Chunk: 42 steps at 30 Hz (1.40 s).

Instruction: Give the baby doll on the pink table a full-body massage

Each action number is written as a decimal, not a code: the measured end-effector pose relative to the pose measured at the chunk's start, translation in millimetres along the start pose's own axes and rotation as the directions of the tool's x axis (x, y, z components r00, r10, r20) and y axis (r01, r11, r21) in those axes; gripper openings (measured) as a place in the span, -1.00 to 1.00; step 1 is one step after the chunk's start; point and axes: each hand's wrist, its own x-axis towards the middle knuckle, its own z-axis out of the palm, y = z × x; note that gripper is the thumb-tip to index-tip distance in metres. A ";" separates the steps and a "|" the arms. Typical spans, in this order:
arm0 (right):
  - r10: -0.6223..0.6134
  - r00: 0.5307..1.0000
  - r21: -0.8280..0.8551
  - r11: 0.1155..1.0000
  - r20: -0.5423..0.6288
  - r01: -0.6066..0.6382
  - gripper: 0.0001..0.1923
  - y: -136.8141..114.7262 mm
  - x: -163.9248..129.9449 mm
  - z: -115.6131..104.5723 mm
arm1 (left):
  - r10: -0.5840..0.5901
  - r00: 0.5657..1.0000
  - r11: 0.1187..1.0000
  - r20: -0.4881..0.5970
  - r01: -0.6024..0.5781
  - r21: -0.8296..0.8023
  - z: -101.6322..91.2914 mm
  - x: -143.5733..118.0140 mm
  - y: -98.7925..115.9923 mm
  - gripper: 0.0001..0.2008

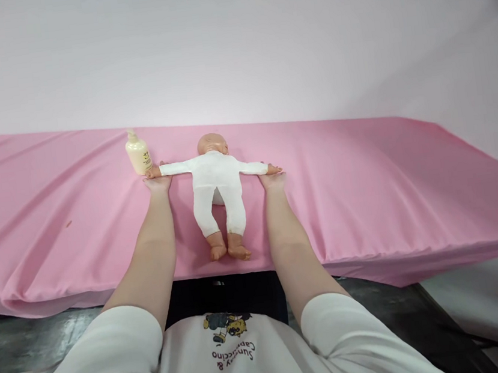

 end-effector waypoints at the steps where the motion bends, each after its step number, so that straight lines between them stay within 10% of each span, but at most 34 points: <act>1: -0.026 0.999 0.028 0.999 -0.029 0.027 -0.38 -1.2 1.4 -2.9 | -0.005 1.000 1.000 -0.004 0.005 -0.001 -0.9 0.8 5.4 -0.23; 21: -0.216 0.957 0.140 0.959 -0.194 0.244 -0.41 -45.8 -4.8 -38.5 | -0.204 0.978 0.962 0.043 0.192 0.195 -15.2 6.7 60.8 -0.08; 30: -0.183 0.964 0.095 0.974 -0.195 0.204 -0.46 -83.5 6.2 -71.4 | -0.365 0.930 0.872 -0.037 0.356 0.335 -35.0 6.8 133.7 -0.09; 42: -0.146 0.967 0.216 0.957 -0.211 0.191 -0.52 -134.2 1.2 -107.9 | -0.019 0.997 0.938 -0.074 0.043 0.345 -53.4 7.5 218.5 -0.32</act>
